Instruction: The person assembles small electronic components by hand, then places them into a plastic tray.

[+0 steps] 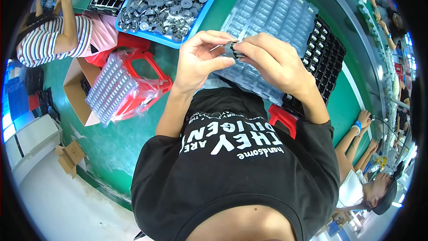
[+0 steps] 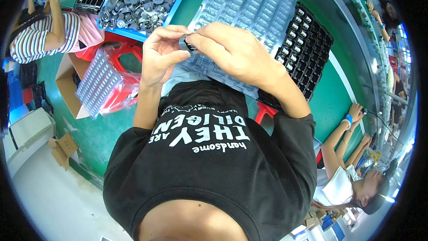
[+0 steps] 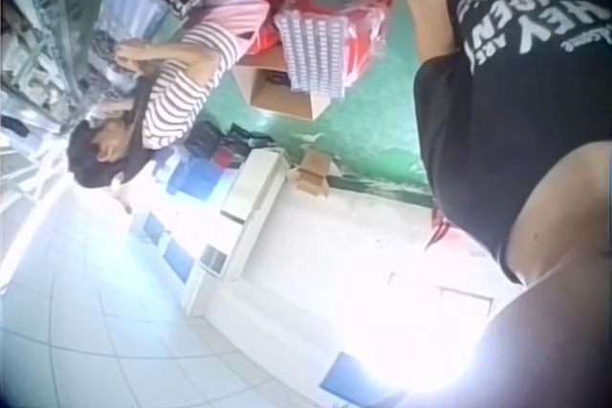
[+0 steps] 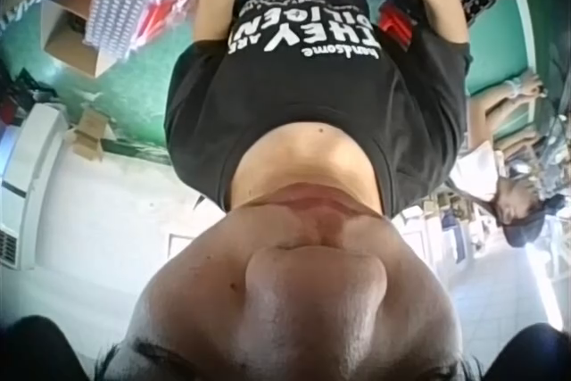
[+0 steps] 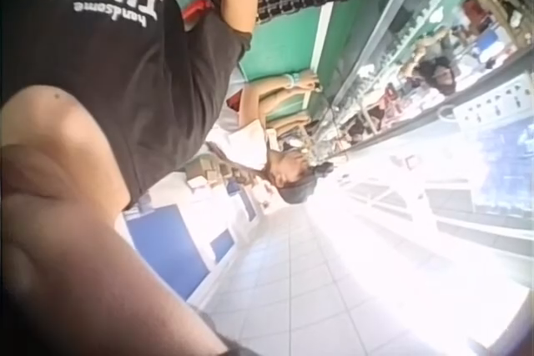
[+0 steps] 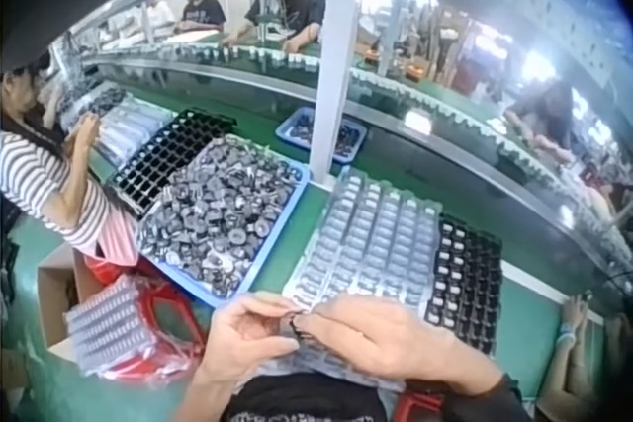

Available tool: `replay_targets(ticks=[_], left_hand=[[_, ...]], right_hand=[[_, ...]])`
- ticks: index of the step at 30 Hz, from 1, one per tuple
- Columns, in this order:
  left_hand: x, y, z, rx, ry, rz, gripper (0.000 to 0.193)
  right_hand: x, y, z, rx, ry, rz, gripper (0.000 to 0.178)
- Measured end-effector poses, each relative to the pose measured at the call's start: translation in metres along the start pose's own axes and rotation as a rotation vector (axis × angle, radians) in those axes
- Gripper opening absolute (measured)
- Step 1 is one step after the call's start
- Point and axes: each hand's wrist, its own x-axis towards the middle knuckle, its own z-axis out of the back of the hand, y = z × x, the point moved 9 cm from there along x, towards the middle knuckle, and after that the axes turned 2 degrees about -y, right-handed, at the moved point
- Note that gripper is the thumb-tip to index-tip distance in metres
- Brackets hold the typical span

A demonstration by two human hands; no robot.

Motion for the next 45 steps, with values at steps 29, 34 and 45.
replay_targets(ticks=[29, 34, 45], left_hand=[[-0.014, 0.004, -0.009, 0.009, 0.049, 0.001, 0.041], [-0.016, 0.002, -0.011, 0.035, 0.067, -0.017, 0.040], [-0.023, -0.002, -0.018, 0.026, 0.091, 0.030, 0.037]], right_hand=[[-0.007, 0.018, -0.004, -0.001, 0.034, 0.004, 0.039], [-0.007, 0.021, -0.003, 0.010, 0.042, 0.026, 0.040], [-0.010, 0.033, 0.000, 0.023, 0.086, 0.075, 0.041]])
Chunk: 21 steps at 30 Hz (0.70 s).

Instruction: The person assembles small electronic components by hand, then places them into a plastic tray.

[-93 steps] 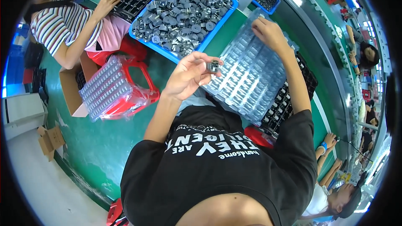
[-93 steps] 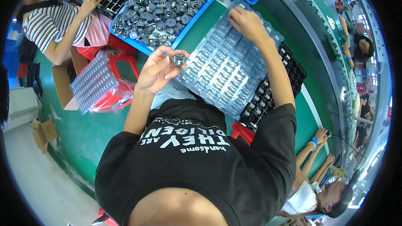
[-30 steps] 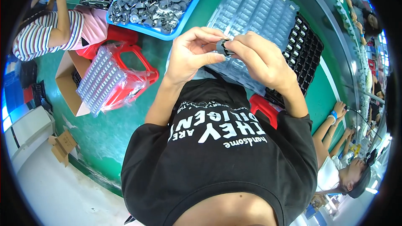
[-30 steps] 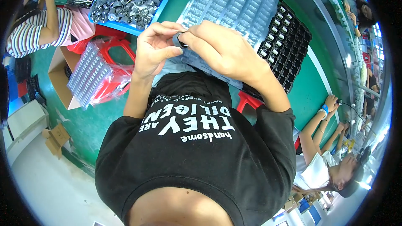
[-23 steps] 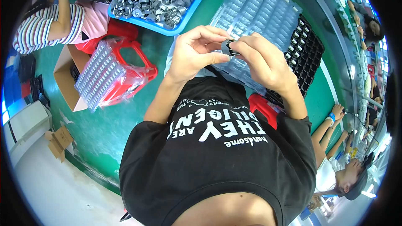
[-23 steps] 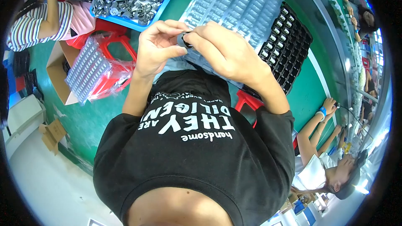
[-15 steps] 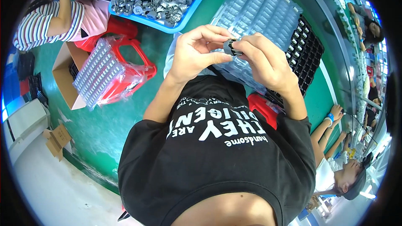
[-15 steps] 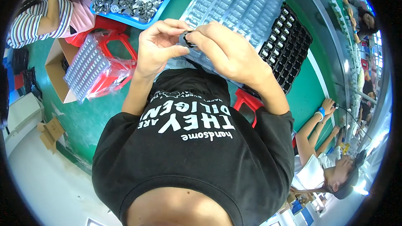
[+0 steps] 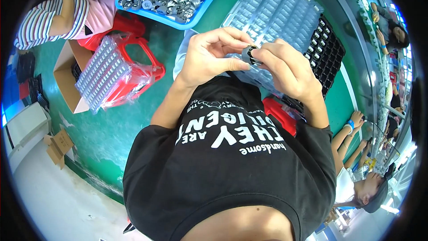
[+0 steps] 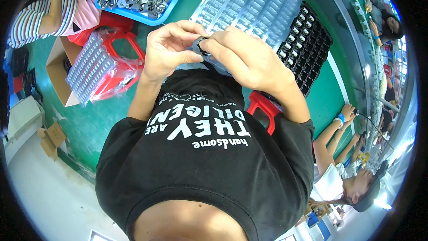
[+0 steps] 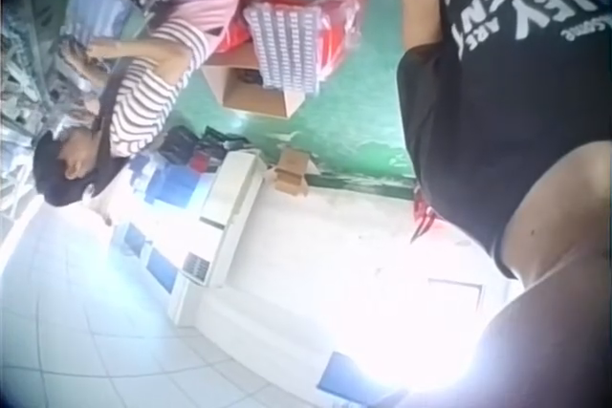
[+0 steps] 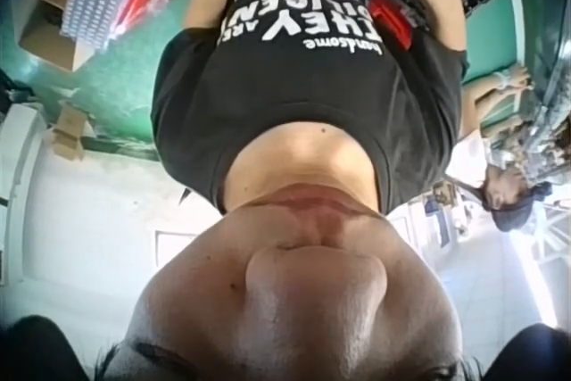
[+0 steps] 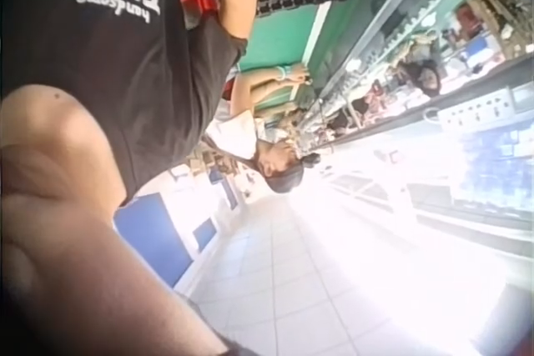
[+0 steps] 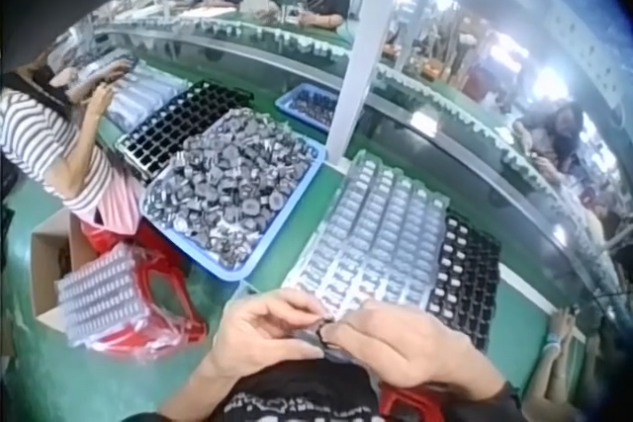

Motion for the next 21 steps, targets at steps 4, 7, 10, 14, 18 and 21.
replay_targets(ticks=[4, 7, 10, 14, 18, 21], left_hand=[[-0.001, -0.021, -0.011, 0.155, 0.056, -0.176, 0.038], [-0.004, -0.033, -0.021, 0.199, 0.077, -0.244, 0.040], [-0.006, -0.037, -0.026, 0.217, 0.114, -0.278, 0.043], [-0.006, -0.038, -0.026, 0.112, 0.032, -0.270, 0.039], [-0.005, -0.038, -0.031, 0.117, 0.062, -0.274, 0.039], [-0.005, -0.036, -0.035, 0.101, 0.086, -0.268, 0.038]], right_hand=[[0.002, 0.006, 0.013, 0.065, -0.077, 0.015, 0.041], [0.006, 0.012, 0.020, 0.077, -0.106, 0.002, 0.040], [0.006, 0.015, 0.023, 0.062, -0.109, 0.039, 0.040], [0.001, 0.024, 0.026, 0.030, -0.191, 0.134, 0.040], [0.000, 0.027, 0.030, 0.065, -0.238, 0.166, 0.036], [-0.002, 0.031, 0.029, 0.029, -0.250, 0.198, 0.035]])
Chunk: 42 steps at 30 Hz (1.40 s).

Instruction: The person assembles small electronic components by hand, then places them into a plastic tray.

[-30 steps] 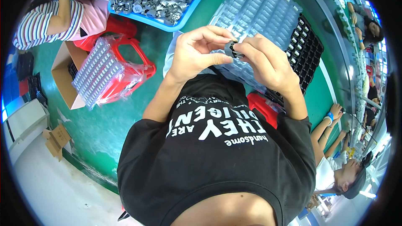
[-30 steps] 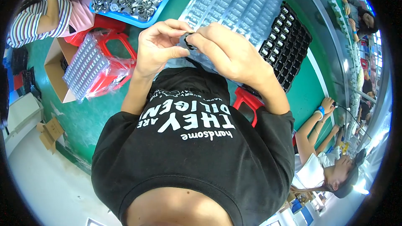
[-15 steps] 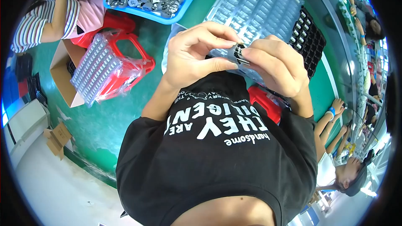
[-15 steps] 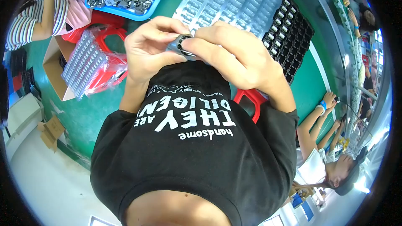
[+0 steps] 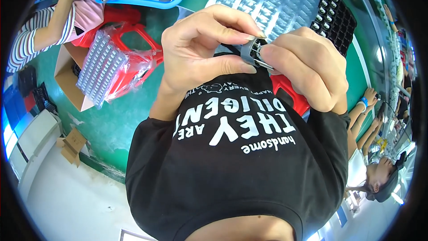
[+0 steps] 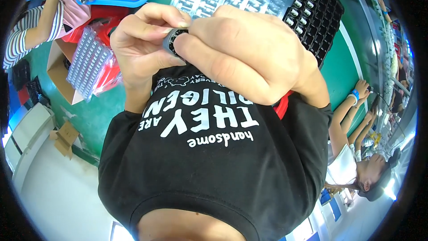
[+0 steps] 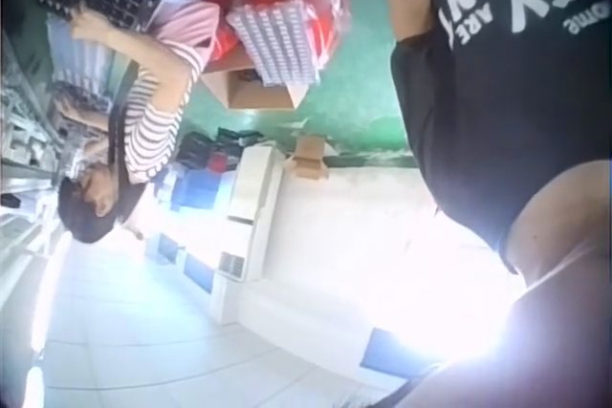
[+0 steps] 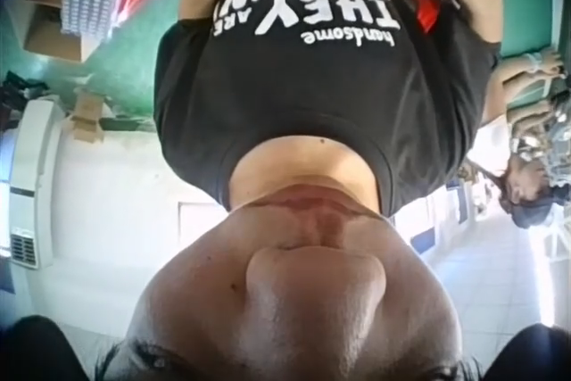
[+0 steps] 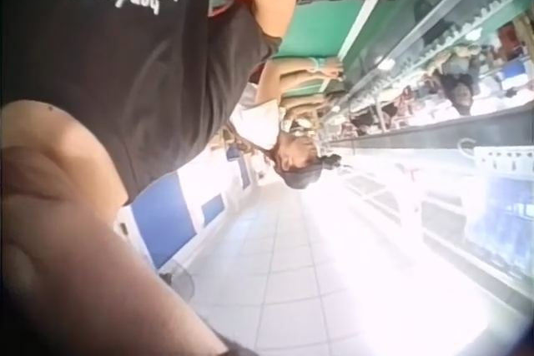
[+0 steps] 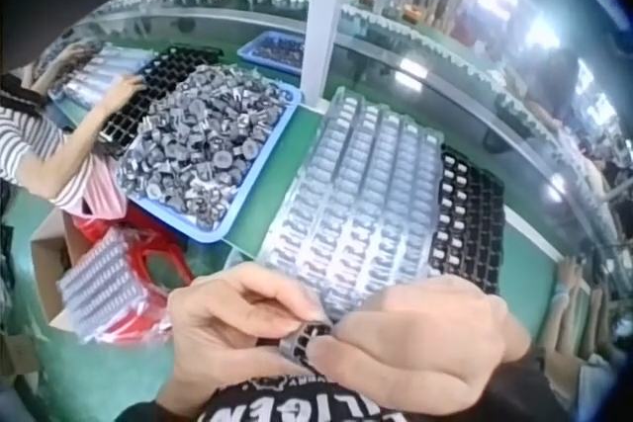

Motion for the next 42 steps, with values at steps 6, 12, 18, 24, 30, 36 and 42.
replay_targets(ticks=[6, 12, 18, 24, 30, 36, 42], left_hand=[[-0.002, 0.004, -0.001, -0.089, -0.032, 0.064, 0.036], [-0.002, 0.003, -0.002, -0.070, 0.020, 0.087, 0.037], [-0.002, -0.005, -0.003, 0.037, 0.035, 0.020, 0.035], [-0.006, -0.001, 0.003, 0.093, -0.083, 0.013, 0.035], [-0.006, 0.010, -0.017, 0.452, -0.065, -0.086, 0.032], [-0.018, 0.031, -0.048, 0.697, 0.065, -0.032, 0.029], [0.004, 0.024, -0.012, 1.364, 0.064, -0.154, 0.024]], right_hand=[[-0.001, 0.004, 0.002, -0.007, -0.023, -0.007, 0.036], [-0.002, 0.008, 0.001, -0.011, 0.012, 0.010, 0.035], [-0.003, 0.004, -0.002, 0.042, 0.020, -0.018, 0.035], [-0.006, -0.012, -0.004, 0.047, 0.122, -0.346, 0.038], [-0.046, -0.009, 0.013, -0.038, -0.091, -0.545, 0.030], [-0.101, 0.000, 0.023, -0.095, -0.271, -0.838, 0.018], [-0.184, 0.025, 0.056, -0.702, -0.125, -0.985, 0.019]])
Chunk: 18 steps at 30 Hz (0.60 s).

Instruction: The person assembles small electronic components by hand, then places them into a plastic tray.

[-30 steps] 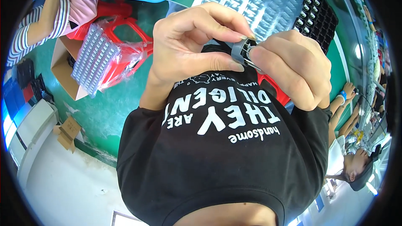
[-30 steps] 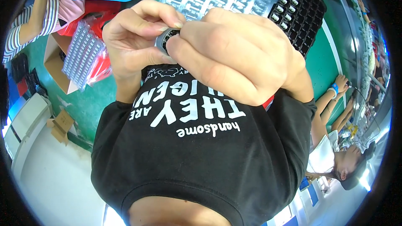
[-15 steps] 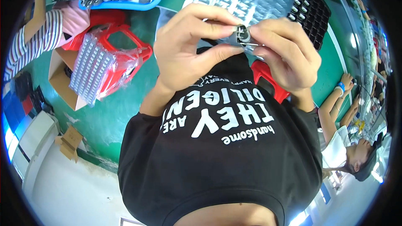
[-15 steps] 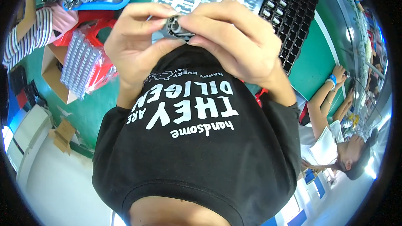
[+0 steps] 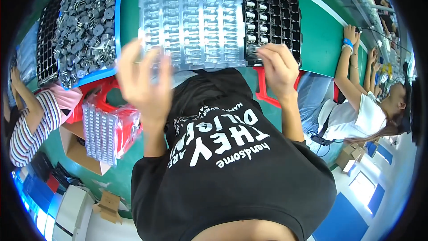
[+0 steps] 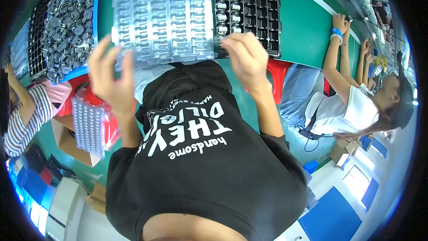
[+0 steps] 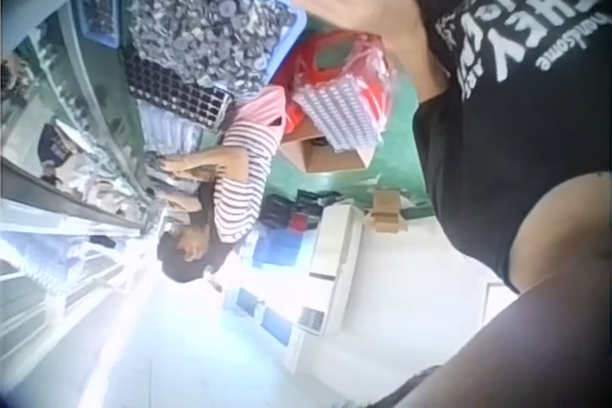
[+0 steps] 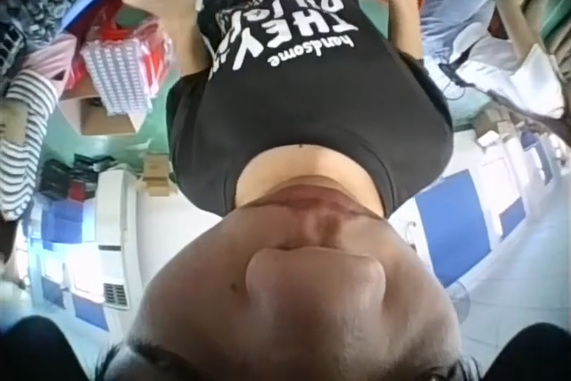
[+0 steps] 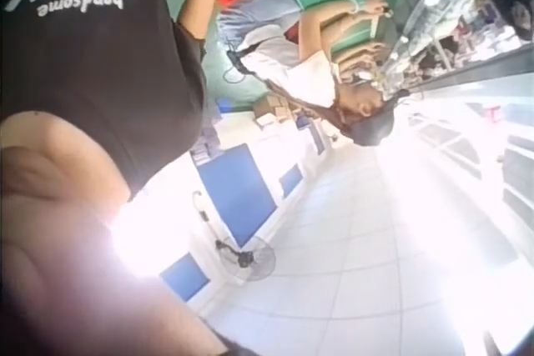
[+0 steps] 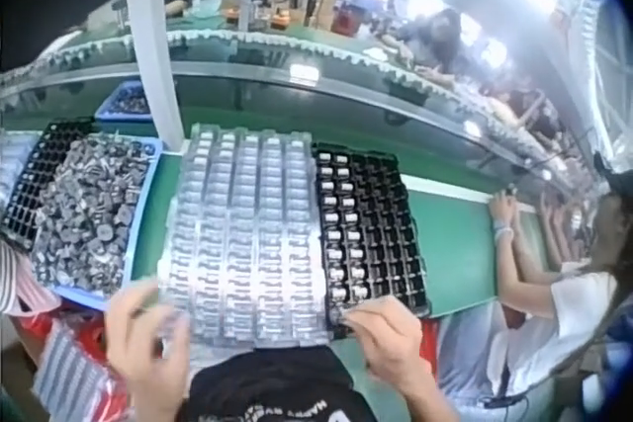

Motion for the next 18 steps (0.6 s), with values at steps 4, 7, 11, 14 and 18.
replay_targets(ticks=[4, 7, 11, 14, 18], left_hand=[[0.017, 0.070, 0.020, 0.520, 0.007, 0.009, 0.038], [0.007, 0.116, 0.011, 0.568, 0.172, 0.013, 0.047], [-0.001, 0.118, -0.011, 0.733, 0.270, -0.012, 0.051], [-0.003, 0.122, -0.019, 0.595, 0.254, 0.058, 0.050], [0.003, 0.126, -0.008, 0.498, 0.171, 0.099, 0.032]], right_hand=[[-0.017, -0.025, 0.011, -0.111, 0.038, -0.057, 0.017], [-0.022, -0.029, 0.010, -0.124, 0.085, -0.043, 0.017], [-0.034, -0.036, -0.001, -0.118, 0.086, -0.046, 0.017], [-0.034, -0.032, 0.000, -0.145, 0.127, 0.004, 0.017], [-0.030, -0.031, -0.010, -0.110, 0.194, 0.042, 0.016]])
